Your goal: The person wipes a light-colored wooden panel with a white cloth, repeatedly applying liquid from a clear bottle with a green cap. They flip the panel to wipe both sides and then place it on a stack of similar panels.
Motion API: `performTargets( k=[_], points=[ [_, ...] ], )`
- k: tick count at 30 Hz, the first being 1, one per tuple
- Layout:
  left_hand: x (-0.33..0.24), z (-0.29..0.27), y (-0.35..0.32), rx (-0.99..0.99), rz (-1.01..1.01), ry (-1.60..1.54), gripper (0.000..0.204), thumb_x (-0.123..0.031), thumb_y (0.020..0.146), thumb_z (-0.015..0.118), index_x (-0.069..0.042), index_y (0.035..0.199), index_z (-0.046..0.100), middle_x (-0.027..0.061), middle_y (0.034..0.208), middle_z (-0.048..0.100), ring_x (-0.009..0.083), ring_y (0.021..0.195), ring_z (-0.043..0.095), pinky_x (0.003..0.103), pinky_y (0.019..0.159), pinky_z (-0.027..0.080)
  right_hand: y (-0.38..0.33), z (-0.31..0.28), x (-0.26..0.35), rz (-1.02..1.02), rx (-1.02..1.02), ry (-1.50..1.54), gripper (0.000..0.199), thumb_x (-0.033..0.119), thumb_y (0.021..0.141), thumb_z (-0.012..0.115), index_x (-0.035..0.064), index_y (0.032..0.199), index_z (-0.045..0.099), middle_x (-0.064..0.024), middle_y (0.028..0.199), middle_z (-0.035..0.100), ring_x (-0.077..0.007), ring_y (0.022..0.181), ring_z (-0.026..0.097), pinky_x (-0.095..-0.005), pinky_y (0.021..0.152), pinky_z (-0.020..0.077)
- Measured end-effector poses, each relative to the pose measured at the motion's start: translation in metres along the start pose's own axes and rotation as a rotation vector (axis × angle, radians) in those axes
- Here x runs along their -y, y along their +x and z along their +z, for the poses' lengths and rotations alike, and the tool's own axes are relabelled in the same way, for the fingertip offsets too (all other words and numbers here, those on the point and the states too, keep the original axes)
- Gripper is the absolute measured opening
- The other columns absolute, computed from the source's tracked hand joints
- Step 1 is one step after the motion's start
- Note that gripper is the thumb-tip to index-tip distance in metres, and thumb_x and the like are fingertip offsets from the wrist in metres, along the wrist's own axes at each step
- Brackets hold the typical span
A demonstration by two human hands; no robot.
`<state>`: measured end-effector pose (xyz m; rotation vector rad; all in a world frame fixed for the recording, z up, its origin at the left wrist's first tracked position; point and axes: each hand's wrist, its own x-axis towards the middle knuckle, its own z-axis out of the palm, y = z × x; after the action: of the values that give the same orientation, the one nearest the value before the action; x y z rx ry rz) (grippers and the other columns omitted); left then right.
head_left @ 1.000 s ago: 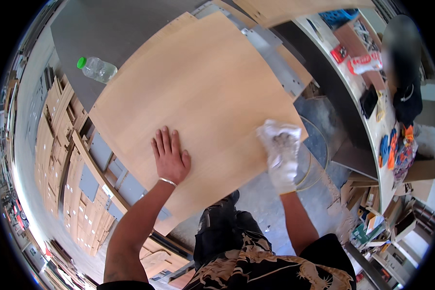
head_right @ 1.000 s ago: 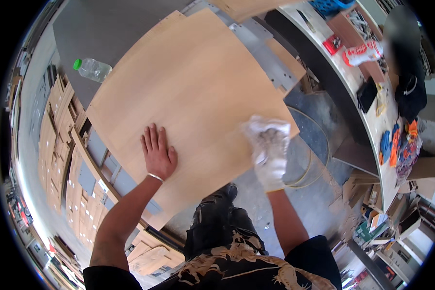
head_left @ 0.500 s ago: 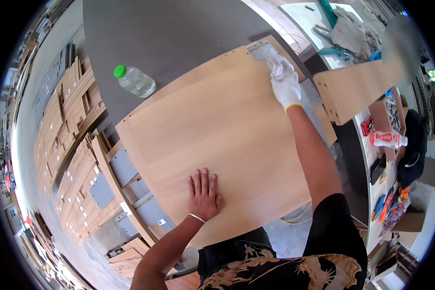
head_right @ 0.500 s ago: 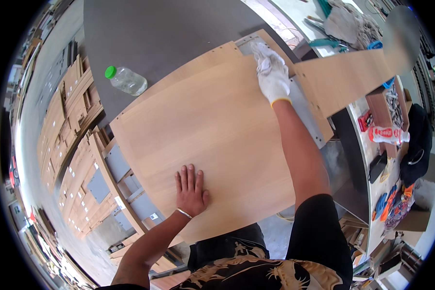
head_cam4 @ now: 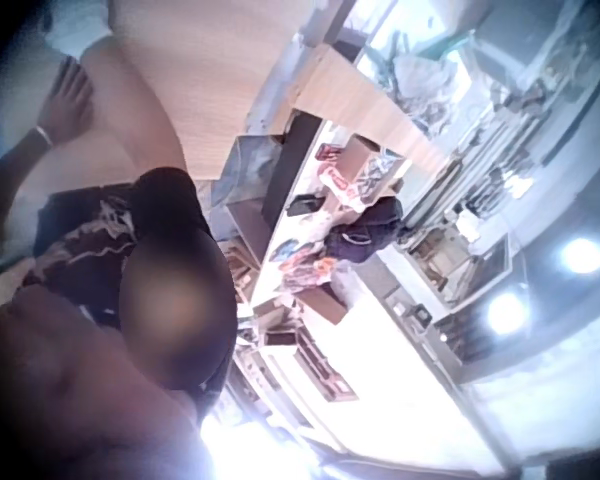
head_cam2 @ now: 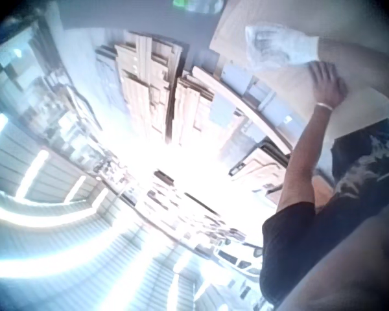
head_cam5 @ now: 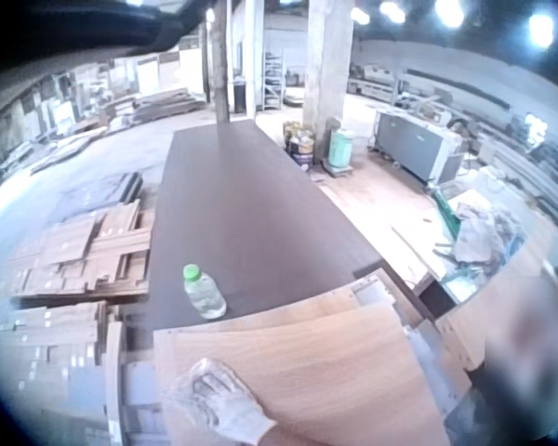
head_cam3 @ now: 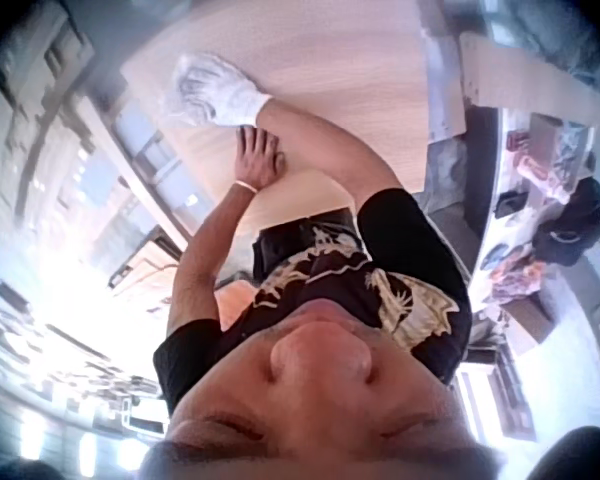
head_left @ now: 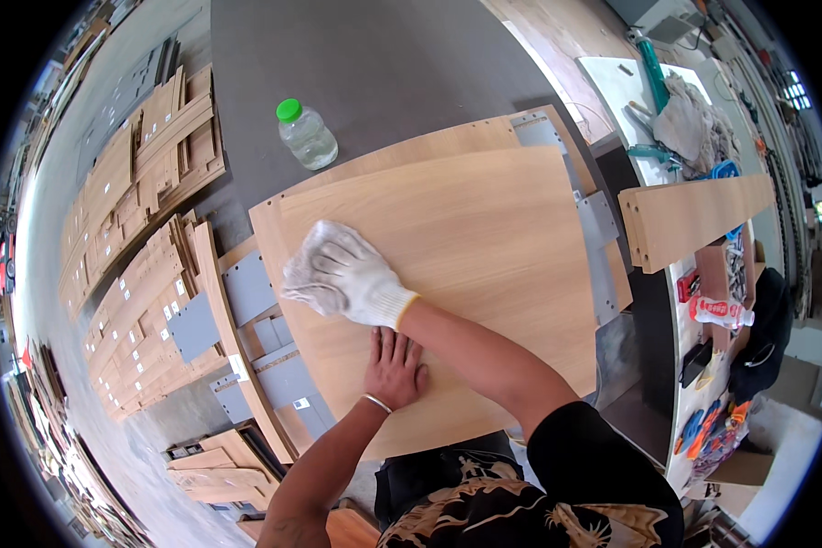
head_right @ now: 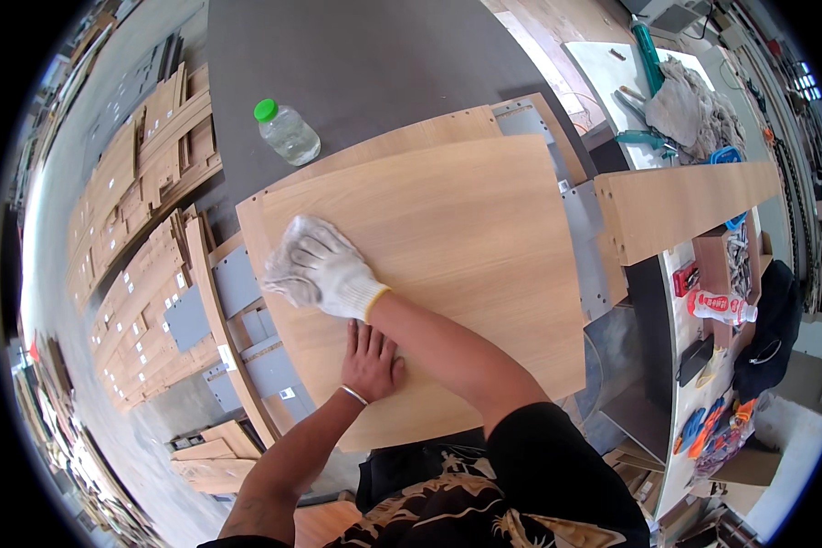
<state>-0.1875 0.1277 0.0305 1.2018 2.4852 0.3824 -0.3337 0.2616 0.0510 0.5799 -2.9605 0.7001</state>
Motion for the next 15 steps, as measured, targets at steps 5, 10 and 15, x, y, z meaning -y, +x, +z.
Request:
performTargets(
  k=[5,10,15],
  points=[
    [-0.001,-0.011,0.000,-0.035,-0.026,0.038,0.073,-0.040,0.098,0.053,-0.005,0.161,0.040,0.0231,0.172,0.026,0.0437,0.160,0.019,0.063,0.129,0.012,-0.156,-0.041,-0.104,0.738,-0.250,0.302,0.059,0.022,0.104,0.057,0.0046,0.158,0.043,-0.0156,0.160,0.047,-0.0331,0.151,0.041,-0.0428,0.127,0.0298],
    [0.000,-0.009,-0.002,-0.079,0.006,0.015,0.074,-0.042,0.099,0.053,-0.006,0.162,0.037,0.0212,0.173,0.024,0.0415,0.161,0.019,0.059,0.131,0.013,-0.319,-0.088,-0.099,0.790,-0.776,0.609,0.060,0.023,0.109,0.042,0.0031,0.164,0.031,-0.0148,0.171,0.032,-0.0308,0.157,0.033,-0.0449,0.131,0.0245],
    [0.000,-0.013,-0.006,-0.133,0.004,-0.009,0.072,-0.039,0.095,0.058,-0.007,0.159,0.043,0.0212,0.171,0.030,0.0410,0.159,0.024,0.059,0.130,0.015,-0.368,-0.060,-0.079,0.873,-0.767,0.590,0.061,0.030,0.112,0.037,0.0083,0.167,0.024,-0.0132,0.174,0.025,-0.0277,0.160,0.026,-0.0452,0.132,0.0171]
  ],
)
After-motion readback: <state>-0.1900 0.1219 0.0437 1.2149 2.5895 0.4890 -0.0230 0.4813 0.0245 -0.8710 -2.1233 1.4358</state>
